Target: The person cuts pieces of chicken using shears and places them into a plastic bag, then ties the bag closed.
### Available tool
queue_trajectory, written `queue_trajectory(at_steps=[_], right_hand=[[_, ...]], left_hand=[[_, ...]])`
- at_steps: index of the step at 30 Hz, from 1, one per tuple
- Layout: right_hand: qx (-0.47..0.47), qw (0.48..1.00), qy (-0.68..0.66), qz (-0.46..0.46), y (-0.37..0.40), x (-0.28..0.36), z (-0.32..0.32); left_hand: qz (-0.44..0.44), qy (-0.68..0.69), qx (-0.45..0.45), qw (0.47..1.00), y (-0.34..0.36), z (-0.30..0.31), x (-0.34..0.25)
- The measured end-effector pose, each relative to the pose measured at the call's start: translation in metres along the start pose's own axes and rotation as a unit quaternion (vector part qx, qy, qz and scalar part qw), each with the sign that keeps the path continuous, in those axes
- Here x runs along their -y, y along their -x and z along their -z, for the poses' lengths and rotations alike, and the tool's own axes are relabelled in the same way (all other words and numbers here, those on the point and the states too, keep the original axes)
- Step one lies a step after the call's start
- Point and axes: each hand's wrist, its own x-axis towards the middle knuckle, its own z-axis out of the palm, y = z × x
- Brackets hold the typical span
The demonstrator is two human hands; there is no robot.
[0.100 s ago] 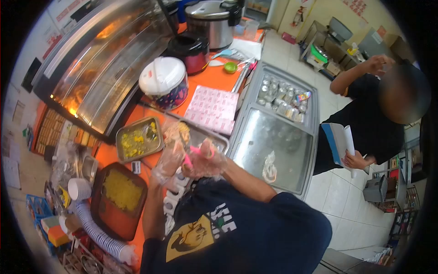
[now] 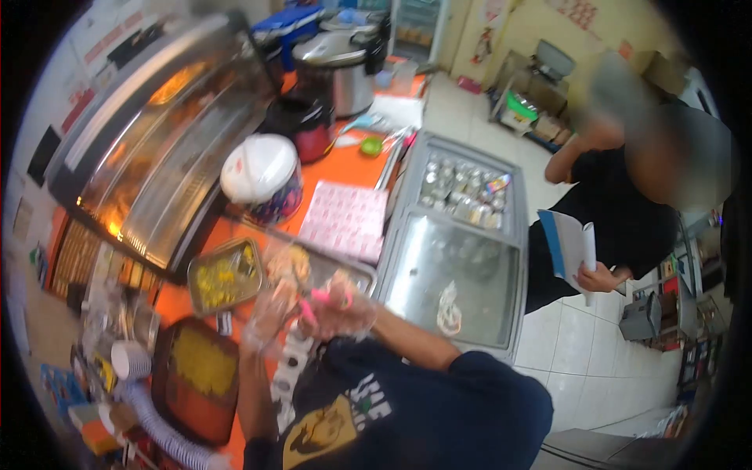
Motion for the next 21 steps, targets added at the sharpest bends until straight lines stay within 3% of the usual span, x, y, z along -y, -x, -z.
queue_trajectory(at_steps=[2, 4, 6, 7, 9, 11, 13, 14, 16, 17, 18, 21], right_hand=[[-0.005, 0.998, 0.005, 0.067, 0.005, 0.000, -0.007], [-0.007, 0.997, -0.035, 0.071, 0.003, 0.006, -0.012], [0.010, 0.999, -0.041, 0.022, 0.005, 0.010, -0.005], [0.018, 0.999, -0.047, -0.006, 0.006, 0.012, -0.002], [-0.001, 0.998, -0.058, -0.011, 0.006, 0.010, -0.006], [0.036, 0.996, -0.081, -0.009, 0.000, 0.004, 0.002], [0.049, 0.996, -0.074, 0.004, 0.005, 0.003, 0.007], [0.057, 0.996, -0.071, 0.008, 0.005, 0.001, 0.008], [-0.042, 0.990, -0.135, 0.017, 0.002, 0.003, -0.013], [-0.093, 0.982, -0.164, 0.022, 0.001, 0.004, -0.020], [-0.068, 0.989, -0.127, 0.019, 0.002, 0.005, -0.011], [-0.022, 0.999, -0.038, -0.016, 0.004, 0.001, 0.010]], left_hand=[[0.041, -0.031, -0.039, 0.998, -0.015, 0.005, -0.001], [0.065, -0.057, -0.070, 0.994, -0.016, 0.006, 0.000], [0.124, 0.074, -0.086, 0.986, -0.023, 0.009, 0.008], [0.171, 0.214, -0.083, 0.958, -0.027, 0.012, 0.011], [0.251, 0.482, -0.055, 0.838, -0.031, 0.024, 0.017], [0.310, 0.699, -0.010, 0.644, -0.033, 0.030, 0.022], [0.341, 0.760, -0.002, 0.554, -0.021, 0.026, 0.012], [0.351, 0.732, -0.027, 0.583, -0.012, 0.012, -0.002], [0.337, 0.722, 0.035, 0.604, -0.017, 0.017, 0.011], [0.308, 0.736, 0.124, 0.590, -0.033, 0.043, 0.052], [0.276, 0.744, 0.211, 0.571, -0.047, 0.058, 0.082], [0.258, 0.827, 0.017, 0.499, -0.053, 0.065, 0.108]])
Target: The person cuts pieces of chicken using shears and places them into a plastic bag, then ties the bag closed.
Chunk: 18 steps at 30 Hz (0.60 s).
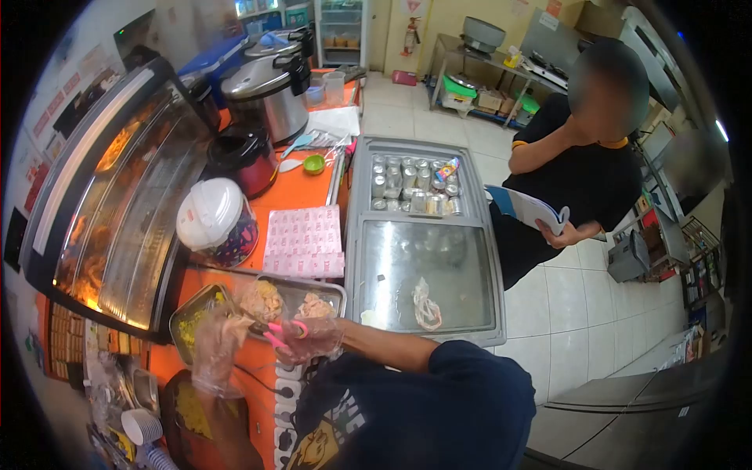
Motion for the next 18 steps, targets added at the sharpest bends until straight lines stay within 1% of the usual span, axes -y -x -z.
queue_trajectory(at_steps=[2, 5, 6, 8, 11, 13, 15, 16, 18], right_hand=[[-0.001, 0.997, 0.040, -0.069, 0.002, 0.007, -0.005], [0.031, 0.990, 0.122, -0.060, -0.008, -0.007, 0.000], [0.022, 0.993, 0.109, -0.049, -0.011, -0.012, 0.001], [0.034, 0.993, 0.117, 0.005, -0.025, -0.021, 0.002], [0.026, 0.989, 0.134, 0.062, -0.035, 0.013, -0.019], [0.055, 0.984, 0.145, 0.087, -0.039, 0.021, -0.028], [0.126, 0.974, 0.155, 0.111, -0.045, 0.031, -0.026], [0.128, 0.977, 0.137, 0.098, -0.046, 0.027, -0.027], [0.127, 0.981, 0.130, 0.062, -0.042, 0.036, -0.032]], left_hand=[[-0.086, 0.043, -0.049, 0.994, 0.005, 0.004, -0.007], [-0.119, -0.008, -0.111, 0.987, 0.006, 0.008, -0.026], [-0.120, -0.024, -0.124, 0.985, 0.006, 0.007, -0.031], [-0.119, -0.062, -0.152, 0.979, 0.006, 0.004, -0.034], [-0.099, -0.073, -0.168, 0.978, 0.005, -0.002, -0.034], [-0.119, -0.029, -0.167, 0.978, -0.002, -0.006, -0.037], [-0.135, 0.015, -0.157, 0.978, -0.006, -0.011, -0.035], [-0.138, 0.037, -0.154, 0.978, -0.001, -0.013, -0.026], [-0.075, 0.147, -0.142, 0.976, 0.006, -0.023, 0.008]])
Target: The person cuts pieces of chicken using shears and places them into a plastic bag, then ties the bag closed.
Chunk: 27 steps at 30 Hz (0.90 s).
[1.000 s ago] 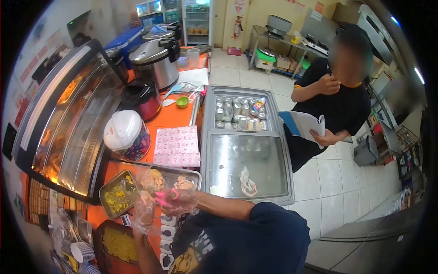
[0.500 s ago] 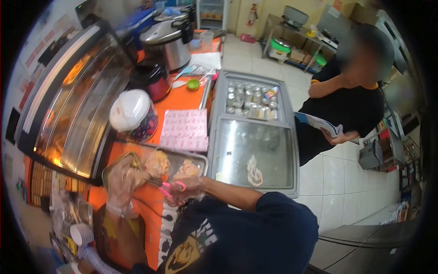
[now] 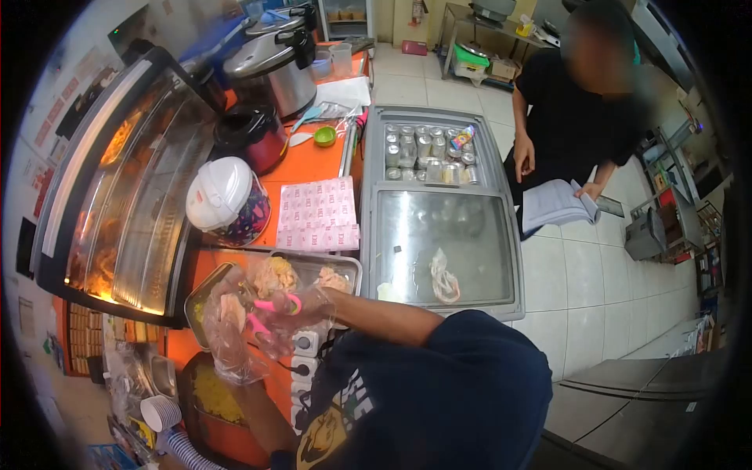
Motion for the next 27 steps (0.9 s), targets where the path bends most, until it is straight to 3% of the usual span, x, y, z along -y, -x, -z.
queue_trajectory(at_steps=[3, 4, 5, 7, 10, 13, 15, 16, 18, 19, 20, 21, 23, 25, 26, 27], right_hand=[[-0.061, 0.991, 0.093, -0.077, 0.006, -0.011, 0.011], [-0.079, 0.984, 0.149, -0.053, 0.005, -0.005, 0.002], [-0.093, 0.984, 0.149, -0.033, 0.008, -0.012, 0.007], [-0.107, 0.985, 0.137, -0.003, 0.013, -0.029, 0.015], [-0.068, 0.994, 0.089, -0.015, 0.015, -0.022, 0.009], [-0.086, 0.992, 0.095, -0.020, 0.019, -0.021, 0.006], [-0.106, 0.988, 0.108, -0.030, 0.023, -0.018, 0.004], [-0.114, 0.987, 0.109, -0.037, 0.025, -0.018, 0.001], [-0.143, 0.988, 0.023, -0.056, 0.024, -0.013, -0.005], [-0.157, 0.985, -0.018, -0.067, 0.022, -0.013, -0.007], [-0.148, 0.988, -0.020, -0.048, 0.023, -0.018, -0.007], [-0.140, 0.989, -0.020, -0.030, 0.025, -0.023, -0.006], [-0.146, 0.989, -0.022, -0.025, 0.029, -0.023, -0.007], [-0.169, 0.984, -0.023, -0.052, 0.032, -0.020, -0.008], [-0.174, 0.985, 0.013, -0.006, 0.037, -0.036, 0.002], [-0.190, 0.982, -0.002, -0.008, 0.035, -0.037, -0.001]], left_hand=[[-0.122, -0.146, -0.077, 0.979, 0.010, -0.005, 0.022], [-0.248, -0.362, -0.124, 0.890, 0.010, -0.002, 0.041], [-0.352, -0.555, -0.162, 0.736, 0.012, -0.001, 0.060], [-0.220, -0.354, -0.199, 0.887, 0.022, -0.015, 0.084], [-0.080, -0.075, -0.176, 0.978, 0.031, -0.017, 0.086], [-0.018, 0.063, -0.059, 0.996, 0.029, -0.006, 0.080], [-0.139, -0.120, -0.050, 0.982, 0.022, -0.003, 0.079], [-0.261, -0.326, -0.083, 0.905, 0.018, -0.007, 0.079], [-0.246, -0.374, -0.113, 0.887, 0.024, -0.016, 0.070], [-0.123, -0.214, -0.125, 0.961, 0.031, -0.029, 0.062], [-0.042, -0.110, -0.109, 0.987, 0.030, -0.033, 0.053], [0.042, -0.006, -0.109, 0.993, 0.029, -0.037, 0.043], [0.123, 0.071, -0.050, 0.989, 0.020, -0.033, 0.017], [0.144, 0.019, -0.004, 0.989, 0.018, -0.035, 0.008], [0.182, -0.046, 0.024, 0.982, 0.016, -0.035, -0.001], [0.153, -0.092, 0.037, 0.983, 0.016, -0.034, 0.005]])
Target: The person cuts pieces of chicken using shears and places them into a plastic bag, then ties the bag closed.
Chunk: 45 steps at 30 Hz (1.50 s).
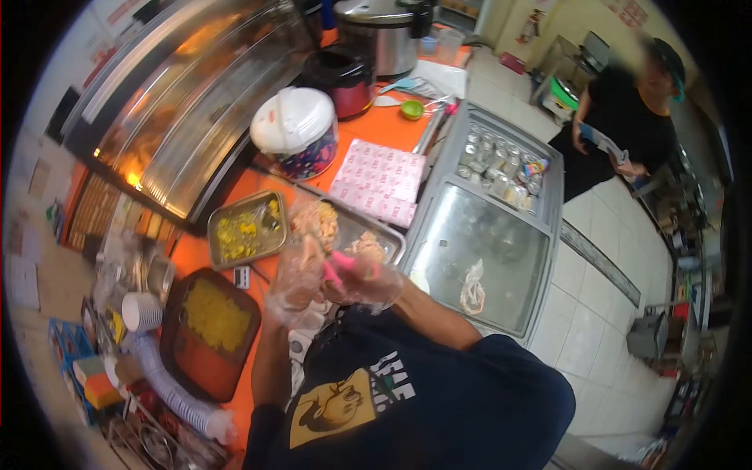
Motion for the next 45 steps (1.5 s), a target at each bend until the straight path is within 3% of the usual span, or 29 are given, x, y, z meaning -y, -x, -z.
queue_trajectory(at_steps=[4, 7, 11, 13, 16, 17, 20, 22, 23, 24, 25, 27, 28, 29, 31, 34, 36, 37, 40, 41, 45], right_hand=[[-0.032, 0.997, -0.064, -0.021, 0.005, 0.003, -0.004], [-0.028, 0.996, -0.087, -0.014, 0.002, 0.002, -0.007], [-0.045, 0.994, -0.077, -0.065, 0.005, 0.005, -0.001], [-0.022, 0.998, -0.046, -0.029, 0.011, 0.002, 0.002], [-0.084, 0.990, -0.078, -0.085, 0.010, 0.007, -0.012], [-0.105, 0.982, -0.106, -0.116, 0.009, 0.009, -0.015], [-0.092, 0.995, 0.006, -0.043, 0.019, -0.004, -0.006], [-0.068, 0.997, -0.005, -0.040, 0.028, -0.011, -0.006], [-0.077, 0.996, 0.011, -0.042, 0.032, -0.008, -0.006], [-0.086, 0.995, 0.028, -0.045, 0.034, -0.003, -0.009], [-0.123, 0.989, 0.062, -0.054, 0.036, 0.000, -0.013], [-0.127, 0.992, 0.026, -0.001, 0.029, -0.007, -0.012], [-0.123, 0.992, 0.004, 0.023, 0.024, -0.007, -0.013], [-0.113, 0.985, 0.101, 0.078, 0.026, -0.002, -0.015], [-0.130, 0.989, 0.065, 0.038, 0.034, -0.003, -0.009], [-0.172, 0.983, 0.062, 0.032, 0.041, 0.004, -0.016], [-0.210, 0.977, -0.009, 0.042, 0.038, 0.004, -0.025], [-0.208, 0.977, -0.039, 0.029, 0.044, 0.003, -0.019], [-0.291, 0.956, -0.041, -0.006, 0.053, 0.003, -0.022], [-0.288, 0.956, -0.041, 0.039, 0.052, 0.012, -0.021], [-0.249, 0.953, -0.022, 0.170, 0.058, 0.049, 0.002]], left_hand=[[-0.210, -0.111, -0.033, 0.971, -0.009, 0.008, 0.040], [-0.184, -0.013, -0.005, 0.983, -0.014, 0.004, 0.037], [-0.179, -0.119, 0.020, 0.976, -0.006, 0.011, 0.026], [-0.132, -0.094, 0.049, 0.986, -0.002, 0.022, 0.031], [-0.110, -0.076, 0.046, 0.990, 0.001, 0.016, 0.008], [-0.241, -0.105, 0.048, 0.964, -0.002, 0.016, 0.015], [-0.036, 0.137, 0.054, 0.988, 0.012, 0.017, 0.021], [-0.234, -0.161, 0.006, 0.959, 0.016, 0.010, 0.014], [-0.351, -0.306, -0.004, 0.885, 0.012, 0.009, 0.014], [-0.456, -0.436, -0.019, 0.775, 0.007, 0.009, 0.015], [-0.455, -0.371, 0.050, 0.808, 0.002, 0.011, 0.019], [-0.344, -0.237, 0.137, 0.898, -0.013, 0.013, 0.026], [-0.146, -0.121, 0.201, 0.961, -0.014, 0.014, 0.018], [0.062, 0.000, 0.194, 0.979, -0.015, 0.015, 0.007], [-0.080, -0.123, 0.210, 0.967, -0.023, 0.011, 0.014], [-0.202, -0.329, 0.237, 0.891, -0.026, 0.000, 0.014], [-0.137, -0.277, 0.283, 0.908, -0.032, 0.001, 0.033], [-0.391, -0.327, 0.192, 0.839, -0.034, 0.003, 0.030], [-0.203, -0.248, 0.259, 0.911, -0.031, -0.005, 0.021], [-0.302, -0.257, 0.235, 0.887, -0.035, -0.014, 0.047], [-0.323, -0.339, 0.239, 0.850, -0.029, -0.028, 0.091]])
